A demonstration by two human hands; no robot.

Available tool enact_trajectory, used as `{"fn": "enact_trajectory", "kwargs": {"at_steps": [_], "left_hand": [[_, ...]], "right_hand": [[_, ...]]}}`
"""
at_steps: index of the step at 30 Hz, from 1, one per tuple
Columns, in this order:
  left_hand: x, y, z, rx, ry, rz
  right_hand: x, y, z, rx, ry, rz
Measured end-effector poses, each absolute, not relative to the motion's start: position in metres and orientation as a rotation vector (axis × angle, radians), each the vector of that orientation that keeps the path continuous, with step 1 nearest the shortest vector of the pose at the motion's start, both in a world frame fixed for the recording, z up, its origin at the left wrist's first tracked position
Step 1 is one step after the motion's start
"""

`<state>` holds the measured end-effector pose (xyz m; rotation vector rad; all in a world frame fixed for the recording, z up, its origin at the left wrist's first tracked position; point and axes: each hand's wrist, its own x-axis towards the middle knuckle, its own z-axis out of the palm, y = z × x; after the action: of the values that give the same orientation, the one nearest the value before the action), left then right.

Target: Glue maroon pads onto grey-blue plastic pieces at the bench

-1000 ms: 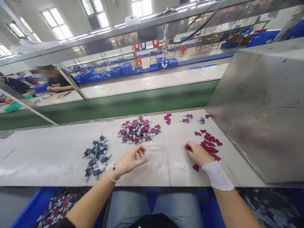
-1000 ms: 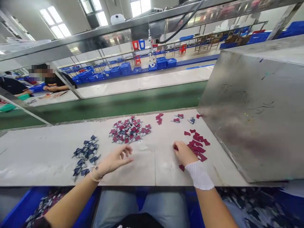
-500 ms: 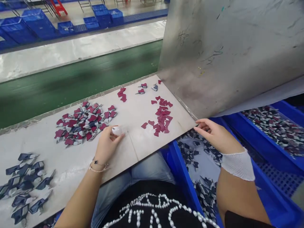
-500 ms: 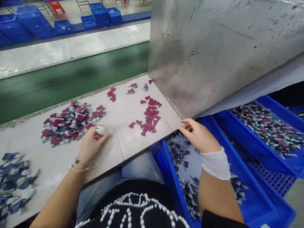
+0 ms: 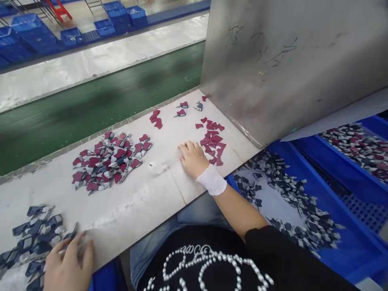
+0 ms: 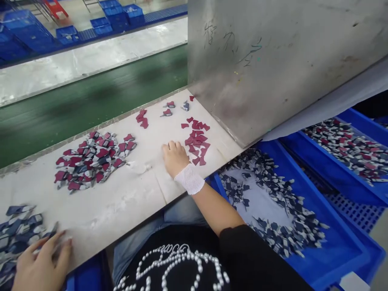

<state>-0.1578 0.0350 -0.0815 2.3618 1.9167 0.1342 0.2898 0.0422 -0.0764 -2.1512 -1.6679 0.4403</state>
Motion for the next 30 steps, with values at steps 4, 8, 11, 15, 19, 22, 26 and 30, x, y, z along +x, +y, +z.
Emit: {"fn": "enact_trajectory", "kwargs": {"at_steps": [4, 8, 11, 15, 19, 22, 26, 30], "left_hand": [[-0.121, 0.025, -0.079, 2.467, 1.74, 0.33], [-0.094, 0.029, -0.081, 2.532, 1.364, 0.429], [-0.086, 0.038, -0.082, 2.606, 1.27, 0.495], [-0.082, 0.046, -0.078, 2.617, 1.467, 0.496], [-0.082, 0.048, -0.077, 2.429, 1.614, 0.533], [-0.083, 0.052, -0.076, 2.301, 1.616, 0.494], [-0.078, 0.059, -0.067, 2.157, 1.468, 0.391], [-0.061, 0.068, -0.052, 1.952, 1.409, 0.328]], "right_hand": [[0.269, 0.038, -0.069, -1.948, -1.821, 0.56], [0.242, 0.049, -0.075, -1.723, -1.921, 0.687], [0.234, 0.063, -0.083, -1.684, -1.879, 0.725], [0.238, 0.074, -0.084, -1.643, -1.835, 0.81], [0.245, 0.074, -0.071, -1.629, -1.799, 0.942], [0.247, 0.073, -0.06, -1.648, -1.76, 1.064], [0.251, 0.066, -0.049, -1.541, -1.702, 1.285], [0.258, 0.058, -0.036, -1.41, -1.573, 1.435]]}}
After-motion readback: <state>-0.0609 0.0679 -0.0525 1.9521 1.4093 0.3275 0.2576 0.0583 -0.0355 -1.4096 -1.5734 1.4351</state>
